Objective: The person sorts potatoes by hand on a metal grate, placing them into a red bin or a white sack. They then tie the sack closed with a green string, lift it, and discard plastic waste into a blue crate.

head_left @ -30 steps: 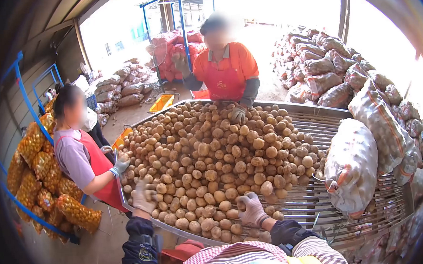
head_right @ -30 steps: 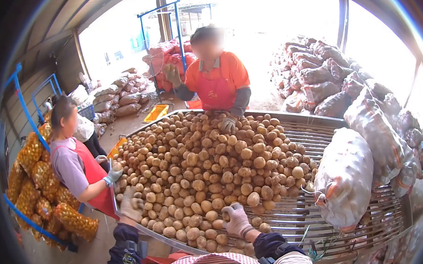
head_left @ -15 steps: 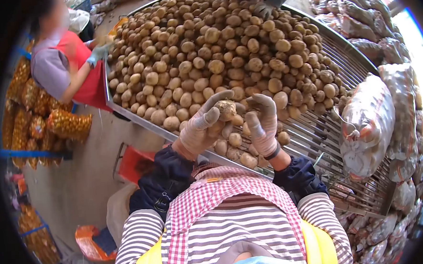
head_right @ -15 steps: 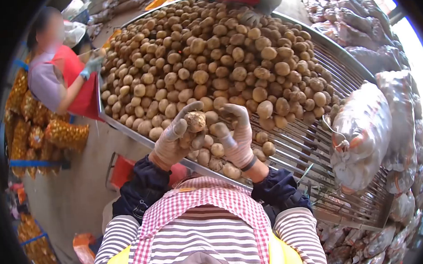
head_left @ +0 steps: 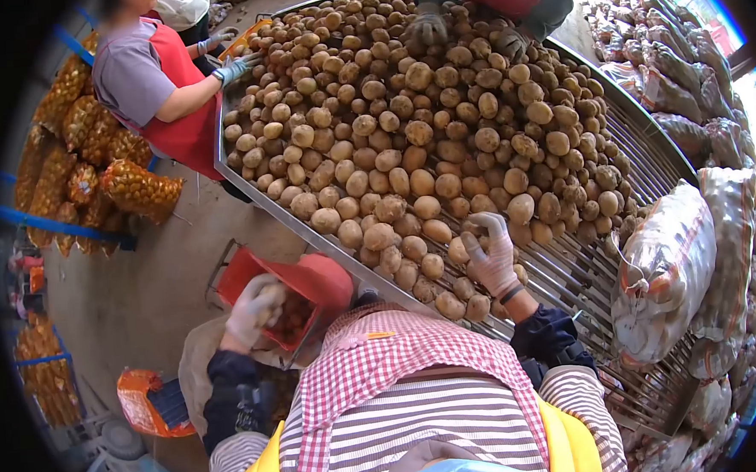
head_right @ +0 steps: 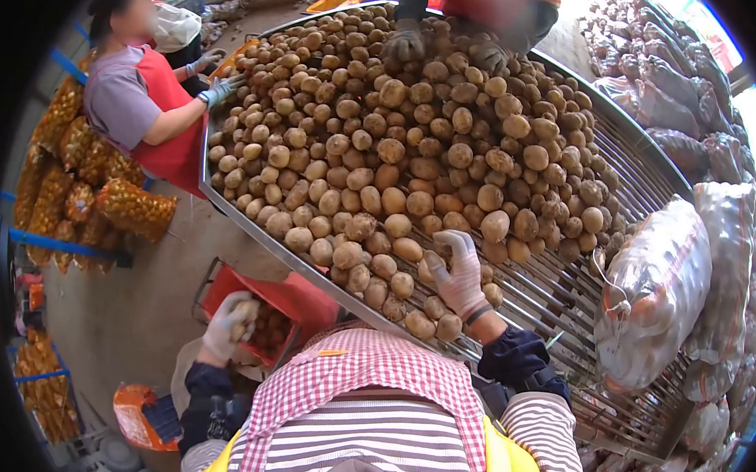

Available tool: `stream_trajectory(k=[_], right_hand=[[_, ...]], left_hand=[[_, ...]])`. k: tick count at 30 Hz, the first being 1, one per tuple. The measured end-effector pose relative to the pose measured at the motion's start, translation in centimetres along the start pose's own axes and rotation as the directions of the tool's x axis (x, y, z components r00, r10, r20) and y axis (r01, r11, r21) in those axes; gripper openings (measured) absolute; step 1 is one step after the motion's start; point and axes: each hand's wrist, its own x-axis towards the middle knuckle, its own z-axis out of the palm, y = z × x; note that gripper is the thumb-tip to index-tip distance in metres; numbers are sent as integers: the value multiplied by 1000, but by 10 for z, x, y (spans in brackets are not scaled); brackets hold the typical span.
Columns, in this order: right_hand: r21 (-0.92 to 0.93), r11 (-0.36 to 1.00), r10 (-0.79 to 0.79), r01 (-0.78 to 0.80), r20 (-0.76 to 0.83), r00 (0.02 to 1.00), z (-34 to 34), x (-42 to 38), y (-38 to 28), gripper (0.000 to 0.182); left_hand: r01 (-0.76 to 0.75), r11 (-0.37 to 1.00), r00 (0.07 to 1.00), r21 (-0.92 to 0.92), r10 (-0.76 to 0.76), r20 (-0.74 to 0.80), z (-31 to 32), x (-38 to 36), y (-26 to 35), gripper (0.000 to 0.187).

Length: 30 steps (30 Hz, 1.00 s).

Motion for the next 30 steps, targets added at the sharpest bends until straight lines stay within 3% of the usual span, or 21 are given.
stream_trajectory(k=[1,2,3,4,5,7,8,9,12,13,15,17,19,21,24,25,26,28,30], right_hand=[[-60,998,-19,18,-11,1000,-5,0,8,35],[-120,992,-29,27,-16,999,-10,-2,16,36],[-122,992,-24,22,-16,1000,-15,-2,21,36],[-275,959,-71,71,11,997,-19,-1,25,38],[-418,901,-111,119,43,993,-22,-1,28,39],[-448,891,-40,75,88,995,-22,0,33,45],[-473,873,-60,115,131,990,-19,2,31,48],[-495,854,-81,159,176,981,-14,5,29,52],[-464,860,-126,214,213,969,4,30,25,57],[-441,863,-171,246,203,964,8,45,24,58],[-443,857,-199,261,182,963,12,84,25,59],[-438,853,-252,283,129,959,14,127,24,57],[-480,823,-258,302,157,953,22,169,37,58],[-510,798,-260,322,191,947,33,206,50,59],[-547,768,-159,333,341,927,62,255,69,60],[-633,693,-79,343,407,910,77,268,77,61],[-709,606,8,361,460,888,90,276,83,63],[-743,571,48,349,455,889,100,288,76,70],[-780,531,107,330,448,887,105,281,77,77]], left_hand=[[40,981,992,190,-17,-122,-36,-15,-20,40],[117,935,982,334,-58,-181,-117,-12,-82,44],[325,599,946,732,-195,-260,-147,-30,-95,53],[280,218,928,935,-312,-205,-183,-47,-130,59],[128,-191,880,973,-432,-200,-203,-51,-151,64],[281,-125,831,952,-463,-306,-187,-38,-139,69],[413,265,895,871,-296,-335,-174,-19,-136,72],[408,631,896,660,-136,-423,-154,11,-127,76],[-10,891,824,454,265,-502,-63,102,-71,76],[-54,881,786,470,328,-525,-40,132,-53,75],[7,662,635,749,576,-515,-4,180,-15,76],[-88,475,576,875,742,-345,67,182,45,77],[-211,195,568,958,822,-42,81,219,46,80],[-272,89,630,958,769,108,116,225,50,81],[-307,16,650,951,733,198,163,237,67,81],[-359,2,641,933,727,245,175,245,81,80],[-411,-12,628,912,721,293,184,255,96,80],[-435,-25,558,900,777,292,194,290,130,78],[-276,-28,581,961,791,190,201,338,158,75]])
